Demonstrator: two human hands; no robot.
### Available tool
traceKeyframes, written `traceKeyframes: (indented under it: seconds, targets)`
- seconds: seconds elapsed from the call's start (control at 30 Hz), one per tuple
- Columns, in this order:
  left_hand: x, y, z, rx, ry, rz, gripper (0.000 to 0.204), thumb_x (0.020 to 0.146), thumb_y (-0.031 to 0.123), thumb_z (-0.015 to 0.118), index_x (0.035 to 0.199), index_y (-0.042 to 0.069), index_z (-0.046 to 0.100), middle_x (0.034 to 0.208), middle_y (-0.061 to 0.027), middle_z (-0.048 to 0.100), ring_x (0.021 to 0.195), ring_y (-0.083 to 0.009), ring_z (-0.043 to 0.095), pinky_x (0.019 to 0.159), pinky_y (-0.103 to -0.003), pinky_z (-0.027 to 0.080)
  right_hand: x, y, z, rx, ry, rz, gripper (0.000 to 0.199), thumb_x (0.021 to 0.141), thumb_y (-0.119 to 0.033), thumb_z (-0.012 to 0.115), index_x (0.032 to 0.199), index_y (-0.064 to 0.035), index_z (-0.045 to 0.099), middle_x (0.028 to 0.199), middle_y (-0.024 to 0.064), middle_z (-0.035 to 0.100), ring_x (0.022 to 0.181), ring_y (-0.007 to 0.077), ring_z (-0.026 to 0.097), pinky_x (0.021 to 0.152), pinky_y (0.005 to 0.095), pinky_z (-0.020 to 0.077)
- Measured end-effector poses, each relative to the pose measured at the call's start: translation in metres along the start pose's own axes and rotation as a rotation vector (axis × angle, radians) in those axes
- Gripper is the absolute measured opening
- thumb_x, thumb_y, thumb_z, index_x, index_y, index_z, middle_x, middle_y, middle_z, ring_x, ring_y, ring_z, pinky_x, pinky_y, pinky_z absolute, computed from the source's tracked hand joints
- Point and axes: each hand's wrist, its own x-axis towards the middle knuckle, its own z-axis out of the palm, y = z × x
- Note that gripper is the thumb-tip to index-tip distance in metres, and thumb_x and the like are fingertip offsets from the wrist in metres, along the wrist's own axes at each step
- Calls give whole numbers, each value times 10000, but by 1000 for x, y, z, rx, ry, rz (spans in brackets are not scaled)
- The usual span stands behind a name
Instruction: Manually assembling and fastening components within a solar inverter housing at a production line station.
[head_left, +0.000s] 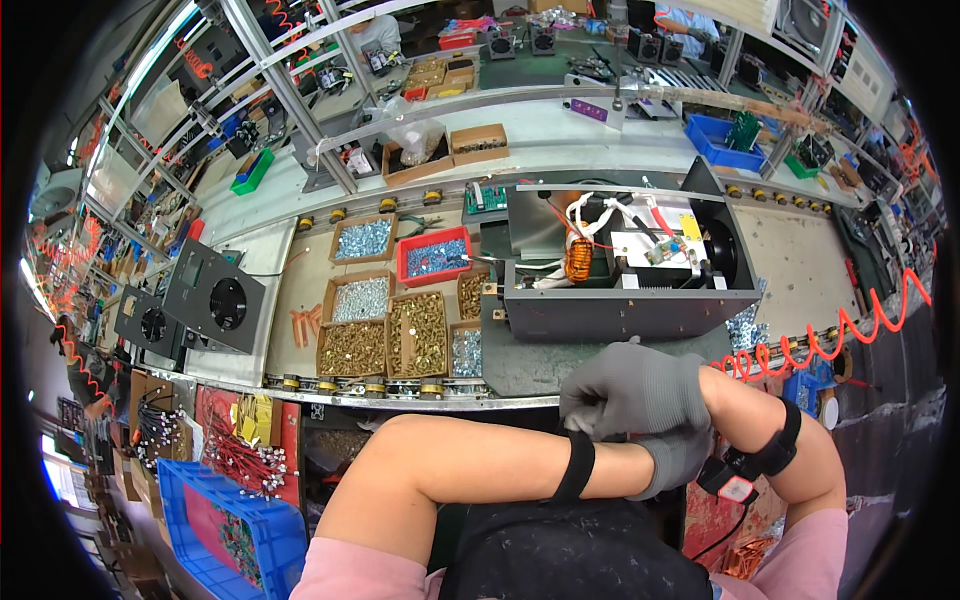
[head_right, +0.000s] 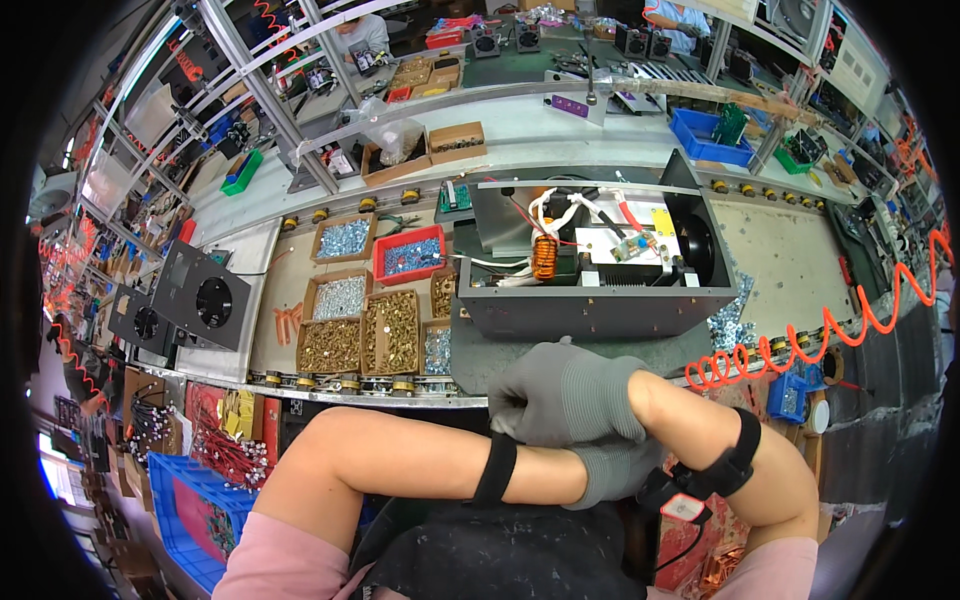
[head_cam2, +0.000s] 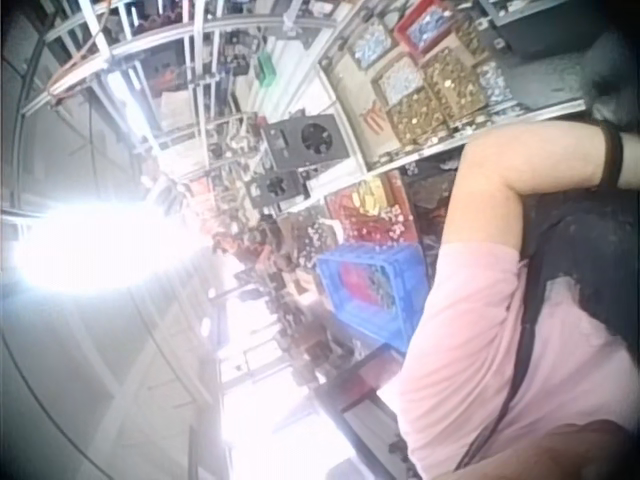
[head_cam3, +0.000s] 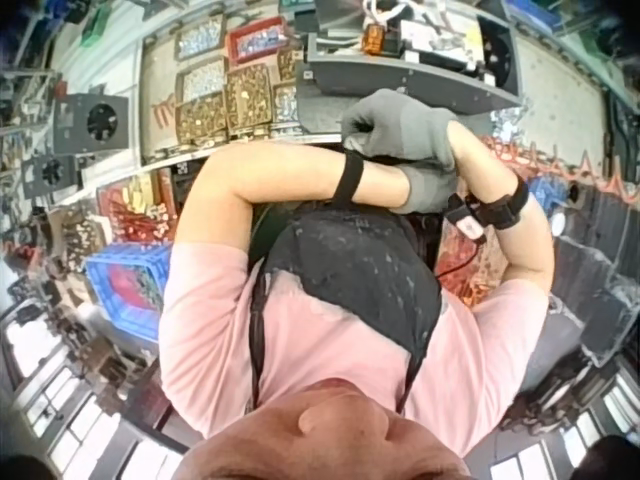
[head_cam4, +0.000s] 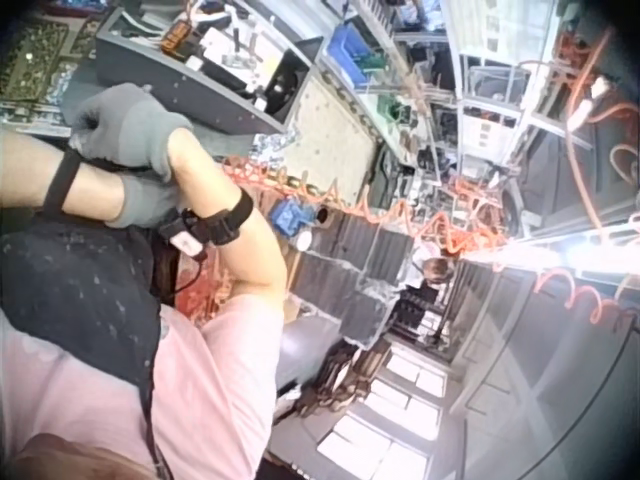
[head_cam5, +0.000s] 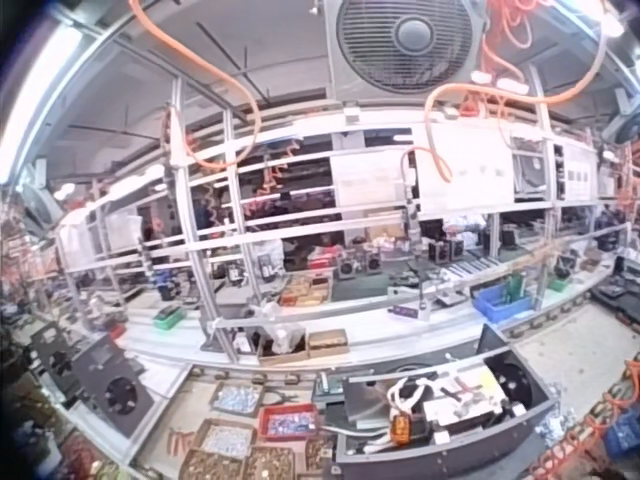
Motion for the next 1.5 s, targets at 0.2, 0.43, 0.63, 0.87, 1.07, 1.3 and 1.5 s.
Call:
traceKeyframes:
  seconds: [0.2, 0.43, 0.63, 0.87, 1.07, 1.3, 1.5]
  targets:
    - [-3, 37, -104, 318, -691, 200, 245, 815, 251, 604, 949, 58, 675, 834, -60, 661, 813, -233, 631, 681, -418, 492, 10, 46, 15, 855, -168, 0, 235, 917, -227, 602, 890, 4, 631, 772, -33, 602, 682, 43, 500, 619, 245, 431]
    - [9, 3, -215, -874, 140, 284, 302, 927, 327, 535, 1075, 83, 634, 1018, -140, 667, 932, -253, 639, 832, -368, 506, 26, 66, 56, 139, 558, -590, 484, 865, -133, 622, 1317, -22, 488, 1221, 85, 584, 1145, 167, 536, 1008, 336, 413]
    - [14, -70, -228, -1872, 483, 304, 394, 952, 394, 496, 1146, 64, 593, 1029, -126, 657, 936, -287, 638, 912, -495, 507, 36, 26, 65, 912, 518, -377, 385, 885, -177, 617, 1204, 19, 526, 1053, 80, 603, 926, 132, 576, 822, 295, 478]
    - [11, -71, -245, -2043, 736, 470, 383, 899, 421, 547, 1006, 73, 667, 947, -79, 674, 876, -225, 633, 923, -458, 463, 32, 29, 70, 1172, 422, -245, 282, 924, -237, 586, 1041, 20, 582, 786, 51, 620, 592, 73, 568, 556, 209, 469]
    - [-4, -75, -267, -1995, 947, 516, 427, 907, 485, 515, 1006, 99, 666, 928, -61, 684, 852, -227, 628, 907, -469, 468, 10, 9, 57, 1129, 450, -103, 260, 915, -278, 605, 913, -18, 603, 669, 21, 602, 526, 77, 525, 504, 226, 438]
    - [-23, -80, -271, -1524, 1169, 415, 427, 915, 473, 521, 1082, 92, 618, 896, -87, 645, 830, -246, 604, 876, -484, 485, -21, -3, 56, 771, 475, 46, 275, 867, -287, 663, 899, -15, 633, 611, 97, 587, 560, 105, 555, 539, 296, 456]
    - [-6, -39, -256, -1819, 1002, 485, 442, 907, 479, 535, 1078, 81, 619, 908, -87, 651, 824, -237, 599, 866, -478, 489, -20, 0, 52, 505, 653, -135, 255, 844, -252, 668, 985, -46, 617, 770, 152, 635, 720, 282, 650, 653, 356, 487]
